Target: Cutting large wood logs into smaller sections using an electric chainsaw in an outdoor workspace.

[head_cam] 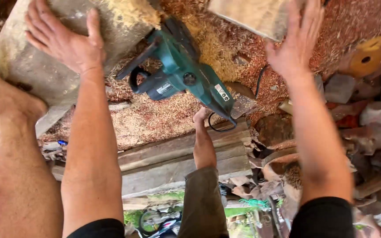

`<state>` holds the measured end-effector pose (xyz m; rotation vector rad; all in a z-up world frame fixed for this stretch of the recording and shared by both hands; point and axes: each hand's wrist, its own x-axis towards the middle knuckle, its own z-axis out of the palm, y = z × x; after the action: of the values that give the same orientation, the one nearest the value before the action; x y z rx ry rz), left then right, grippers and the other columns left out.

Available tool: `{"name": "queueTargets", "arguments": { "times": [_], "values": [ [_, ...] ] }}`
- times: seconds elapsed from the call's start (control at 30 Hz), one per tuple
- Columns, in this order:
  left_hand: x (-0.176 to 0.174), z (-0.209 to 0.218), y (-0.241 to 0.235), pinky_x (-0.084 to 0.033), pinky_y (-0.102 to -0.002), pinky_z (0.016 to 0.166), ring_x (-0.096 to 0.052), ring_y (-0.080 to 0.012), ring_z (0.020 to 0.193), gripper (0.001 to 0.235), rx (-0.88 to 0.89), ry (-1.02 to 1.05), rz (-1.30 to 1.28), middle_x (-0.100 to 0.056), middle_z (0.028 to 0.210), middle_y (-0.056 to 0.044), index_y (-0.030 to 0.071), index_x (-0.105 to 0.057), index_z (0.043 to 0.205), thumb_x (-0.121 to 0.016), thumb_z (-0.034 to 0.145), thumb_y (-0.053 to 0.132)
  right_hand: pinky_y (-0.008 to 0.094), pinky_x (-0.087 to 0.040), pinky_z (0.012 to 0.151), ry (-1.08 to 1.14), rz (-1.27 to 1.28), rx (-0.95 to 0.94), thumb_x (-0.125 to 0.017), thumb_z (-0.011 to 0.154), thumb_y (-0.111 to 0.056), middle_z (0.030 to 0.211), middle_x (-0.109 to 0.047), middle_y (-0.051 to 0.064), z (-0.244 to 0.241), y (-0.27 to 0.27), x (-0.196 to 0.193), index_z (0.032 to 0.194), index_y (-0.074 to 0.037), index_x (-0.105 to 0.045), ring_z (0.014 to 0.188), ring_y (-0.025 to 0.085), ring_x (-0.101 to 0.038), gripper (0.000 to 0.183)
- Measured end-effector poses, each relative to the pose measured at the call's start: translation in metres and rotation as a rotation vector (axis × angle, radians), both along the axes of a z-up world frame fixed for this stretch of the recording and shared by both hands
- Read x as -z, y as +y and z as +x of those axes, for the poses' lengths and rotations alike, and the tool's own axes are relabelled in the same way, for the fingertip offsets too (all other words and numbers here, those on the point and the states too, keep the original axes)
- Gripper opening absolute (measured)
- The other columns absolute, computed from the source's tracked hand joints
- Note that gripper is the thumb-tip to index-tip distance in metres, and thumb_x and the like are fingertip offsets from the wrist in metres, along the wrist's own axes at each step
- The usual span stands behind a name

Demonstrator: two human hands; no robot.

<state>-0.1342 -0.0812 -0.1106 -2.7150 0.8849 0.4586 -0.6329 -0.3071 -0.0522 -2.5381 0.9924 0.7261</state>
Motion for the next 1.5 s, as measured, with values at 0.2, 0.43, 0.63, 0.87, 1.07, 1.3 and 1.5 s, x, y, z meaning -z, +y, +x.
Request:
{"name": "queueTargets", "arguments": {
  "times": [0.2,0.43,0.63,0.87,1.07,1.3,1.5],
  "values": [
    [-0.002,0.004,0.000,-0.010,-0.055,0.135,-0.027,-0.0252,0.161,0.101,0.000,-0.054,-0.095,-0.036,0.169,-0.004,0.023,-0.036,0.162,-0.037,0.092,0.096,0.059,-0.016,0.130,-0.796,0.191,1.578,-0.095,0.081,-0.046,0.176,0.002,0.018,0.047,0.084,0.051,0.166,-0.015,-0.002,0.164,0.036,-0.002,0.130],
    [0.002,0.011,0.008,-0.011,-0.061,0.131,-0.027,-0.0324,0.160,0.103,0.005,-0.067,-0.142,-0.037,0.169,-0.012,0.017,-0.036,0.163,-0.034,0.092,0.091,0.052,-0.032,0.121,-1.995,0.764,2.748,-0.075,0.075,-0.069,0.162,-0.031,0.022,0.117,0.116,0.133,0.162,-0.010,-0.019,0.150,0.037,-0.030,0.119],
    [-0.023,0.002,-0.024,-0.017,-0.061,0.127,-0.037,-0.0349,0.151,0.102,0.017,-0.057,-0.311,-0.048,0.155,-0.016,0.011,-0.046,0.154,-0.039,0.092,0.092,0.054,-0.035,0.118,-2.204,0.869,2.458,-0.068,0.076,-0.076,0.159,-0.038,0.013,0.143,0.086,0.158,0.158,-0.018,-0.033,0.146,0.031,-0.037,0.107],
    [-0.027,-0.002,-0.020,-0.016,-0.061,0.125,-0.038,-0.0366,0.147,0.099,0.007,-0.015,-0.334,-0.048,0.150,-0.016,0.009,-0.045,0.152,-0.043,0.093,0.088,0.073,-0.033,0.115,-1.724,0.677,2.576,-0.033,0.079,-0.087,0.162,-0.029,0.022,0.082,0.002,0.043,0.161,-0.020,-0.023,0.151,0.044,-0.030,0.106],
    [-0.024,-0.002,-0.021,-0.015,-0.063,0.124,-0.037,-0.0373,0.148,0.097,0.018,-0.017,-0.342,-0.048,0.152,-0.016,0.010,-0.046,0.152,-0.046,0.094,0.088,0.070,-0.034,0.119,-1.680,0.757,2.243,-0.039,0.091,-0.076,0.164,-0.032,0.022,-0.084,-0.033,0.124,0.163,-0.016,-0.027,0.153,0.042,-0.033,0.095],
    [-0.029,-0.002,-0.020,-0.017,-0.064,0.122,-0.038,-0.0389,0.146,0.097,0.043,-0.022,-0.348,-0.048,0.152,-0.018,0.008,-0.048,0.151,-0.045,0.096,0.087,0.066,-0.027,0.123,-1.502,0.034,1.983,-0.065,0.092,-0.062,0.172,-0.015,0.015,-0.070,-0.030,0.086,0.165,-0.019,-0.019,0.159,0.039,-0.020,0.096],
    [-0.025,-0.001,-0.018,-0.018,-0.065,0.122,-0.040,-0.0386,0.146,0.096,0.034,-0.036,-0.361,-0.049,0.151,-0.017,0.008,-0.048,0.151,-0.045,0.096,0.087,0.060,-0.018,0.133,-1.187,-0.373,1.658,-0.093,0.086,-0.014,0.174,-0.016,0.012,-0.078,-0.047,0.120,0.164,-0.022,-0.023,0.162,0.036,-0.017,0.106]
  ]
}}
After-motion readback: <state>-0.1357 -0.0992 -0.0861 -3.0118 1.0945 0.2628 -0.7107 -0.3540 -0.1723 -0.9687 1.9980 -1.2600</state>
